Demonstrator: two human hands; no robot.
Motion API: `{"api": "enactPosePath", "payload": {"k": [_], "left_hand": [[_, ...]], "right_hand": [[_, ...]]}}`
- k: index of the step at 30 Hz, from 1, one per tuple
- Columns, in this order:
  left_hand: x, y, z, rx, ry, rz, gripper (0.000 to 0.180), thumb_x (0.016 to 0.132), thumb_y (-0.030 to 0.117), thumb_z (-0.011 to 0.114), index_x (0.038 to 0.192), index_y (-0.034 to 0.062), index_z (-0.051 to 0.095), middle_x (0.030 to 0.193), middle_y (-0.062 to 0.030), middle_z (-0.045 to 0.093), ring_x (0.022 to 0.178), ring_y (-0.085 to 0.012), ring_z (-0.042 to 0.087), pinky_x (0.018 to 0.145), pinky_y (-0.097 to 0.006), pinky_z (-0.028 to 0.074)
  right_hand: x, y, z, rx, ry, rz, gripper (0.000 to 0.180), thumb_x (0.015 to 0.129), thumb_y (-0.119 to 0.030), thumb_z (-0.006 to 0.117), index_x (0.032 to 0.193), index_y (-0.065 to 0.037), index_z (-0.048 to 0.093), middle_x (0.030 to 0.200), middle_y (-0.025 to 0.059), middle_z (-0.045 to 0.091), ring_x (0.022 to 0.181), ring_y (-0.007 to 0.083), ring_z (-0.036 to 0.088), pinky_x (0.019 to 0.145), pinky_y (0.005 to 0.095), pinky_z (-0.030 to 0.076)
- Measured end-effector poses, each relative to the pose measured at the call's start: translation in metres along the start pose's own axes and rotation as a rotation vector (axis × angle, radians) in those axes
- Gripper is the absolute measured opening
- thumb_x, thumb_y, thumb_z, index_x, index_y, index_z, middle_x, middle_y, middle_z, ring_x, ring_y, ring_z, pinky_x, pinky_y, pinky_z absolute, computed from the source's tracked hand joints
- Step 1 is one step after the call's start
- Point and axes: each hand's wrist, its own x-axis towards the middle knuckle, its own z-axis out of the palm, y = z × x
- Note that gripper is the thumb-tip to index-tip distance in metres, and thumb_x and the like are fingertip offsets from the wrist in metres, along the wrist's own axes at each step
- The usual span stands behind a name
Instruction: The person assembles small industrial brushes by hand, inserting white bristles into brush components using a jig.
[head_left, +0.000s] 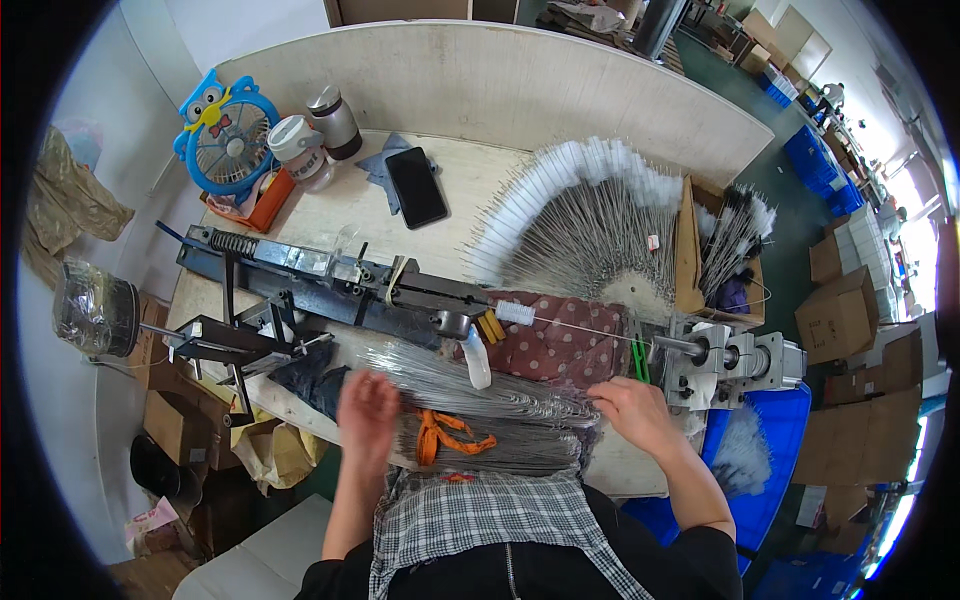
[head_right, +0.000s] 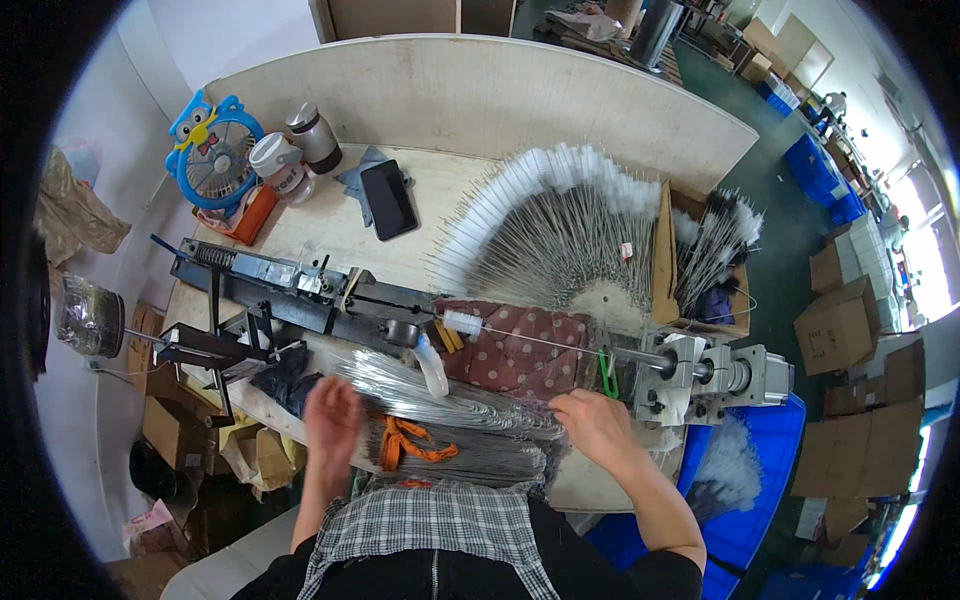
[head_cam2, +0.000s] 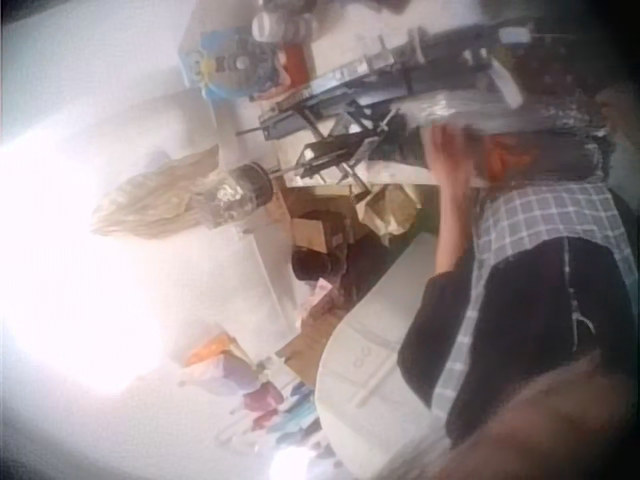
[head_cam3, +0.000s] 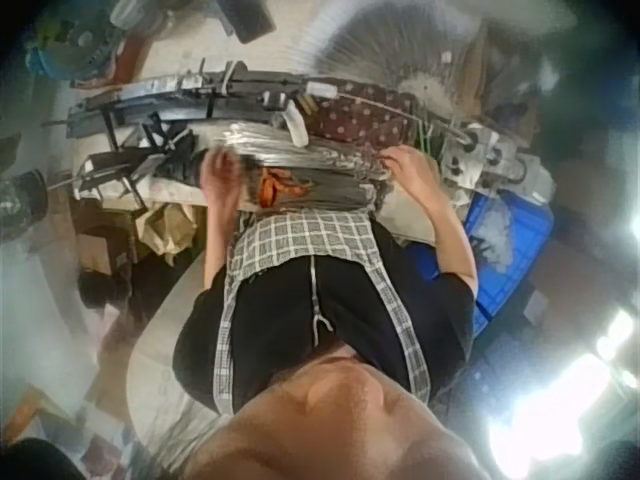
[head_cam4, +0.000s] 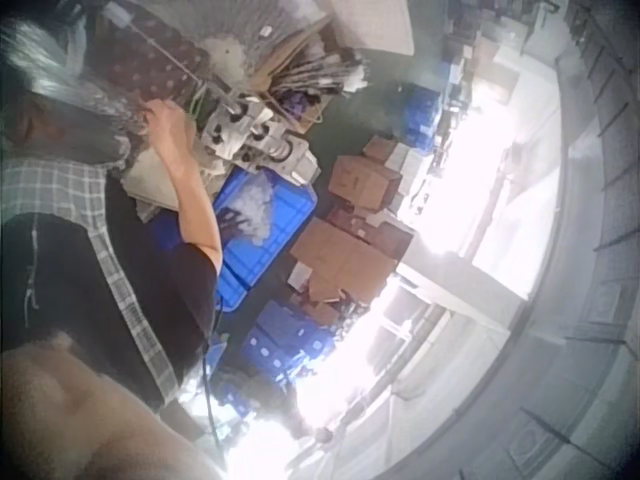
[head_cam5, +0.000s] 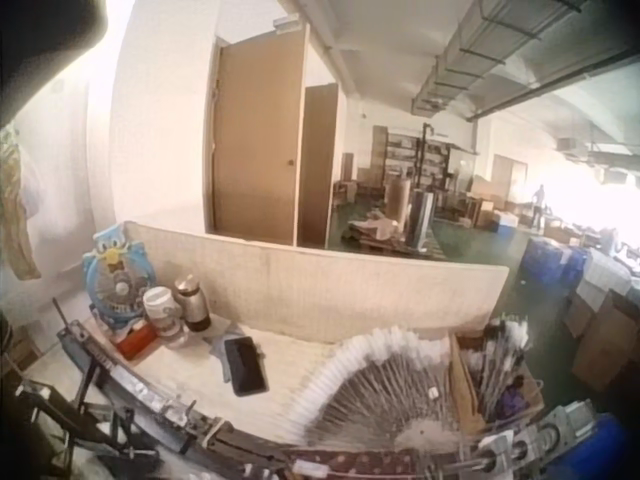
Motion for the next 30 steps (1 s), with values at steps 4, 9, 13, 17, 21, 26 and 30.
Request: {"api": "enactPosePath", "payload": {"k": [4,9,13,17,21,26,30], "left_hand": [[-0.025,-0.041,0.081,0.274,-0.271,-0.054,0.024,0.089,0.013,0.055,0.112,0.0056,0.05,0.104,-0.0068,0.06,0.103,-0.0203,0.056,0.091,-0.034,0.046],[-0.045,-0.061,0.144,0.505,-0.117,-0.155,0.011,0.09,0.015,0.052,0.098,0.0077,0.05,0.085,-0.0052,0.058,0.079,-0.0165,0.055,0.07,-0.028,0.042],[-0.08,-0.001,0.171,-0.349,-0.503,-0.518,0.032,0.093,0.04,0.049,0.093,0.0084,0.053,0.067,-0.0006,0.048,0.05,-0.0138,0.038,0.06,-0.03,0.042],[-0.075,0.022,0.132,-0.081,-0.427,-0.488,0.046,0.097,0.045,0.036,0.095,0.0038,0.057,0.066,-0.0031,0.052,0.047,-0.0142,0.042,0.06,-0.031,0.045],[-0.075,-0.001,0.14,0.579,-0.735,-0.616,0.04,0.099,0.034,0.036,0.099,0.0009,0.059,0.085,-0.0129,0.064,0.062,-0.0209,0.061,0.066,-0.034,0.051],[-0.062,-0.077,0.213,1.17,-1.261,0.444,0.019,0.088,0.014,0.057,0.104,0.0039,0.059,0.099,-0.0134,0.063,0.072,-0.0209,0.065,0.064,-0.037,0.052],[-0.031,-0.125,0.233,1.523,-1.138,1.105,0.017,0.081,0.014,0.059,0.097,0.0077,0.061,0.091,-0.0099,0.062,0.075,-0.026,0.064,0.061,-0.039,0.05]], "right_hand": [[-0.011,0.004,0.005,-0.059,0.076,-0.005,0.014,0.08,-0.011,0.06,0.093,-0.008,0.065,0.085,0.0093,0.061,0.077,0.0314,0.062,0.066,0.0403,0.051],[-0.015,-0.01,0.004,-0.102,0.168,0.112,0.012,0.078,-0.003,0.055,0.089,-0.004,0.058,0.084,0.0126,0.058,0.075,0.0338,0.061,0.065,0.0411,0.051],[-0.026,-0.012,-0.014,-0.246,0.102,0.116,0.013,0.076,-0.003,0.054,0.089,-0.005,0.053,0.081,0.0131,0.053,0.078,0.0329,0.059,0.066,0.0407,0.05],[-0.035,0.0,-0.083,-0.383,0.267,0.124,0.01,0.074,0.001,0.053,0.083,-0.003,0.053,0.081,0.0138,0.05,0.08,0.0317,0.055,0.066,0.0417,0.046],[-0.031,0.005,-0.128,-0.317,0.618,0.121,0.018,0.079,0.0,0.052,0.096,0.0,0.06,0.086,0.0145,0.057,0.08,0.0321,0.057,0.069,0.0393,0.046],[0.01,0.002,-0.111,-0.039,0.507,-0.055,0.024,0.08,0.004,0.052,0.103,0.0,0.06,0.086,0.0141,0.061,0.066,0.0281,0.059,0.061,0.0343,0.049],[0.04,0.001,-0.086,0.124,0.52,-0.091,0.023,0.082,0.001,0.054,0.104,-0.002,0.061,0.086,0.0146,0.063,0.063,0.0274,0.06,0.057,0.0345,0.049]]}}
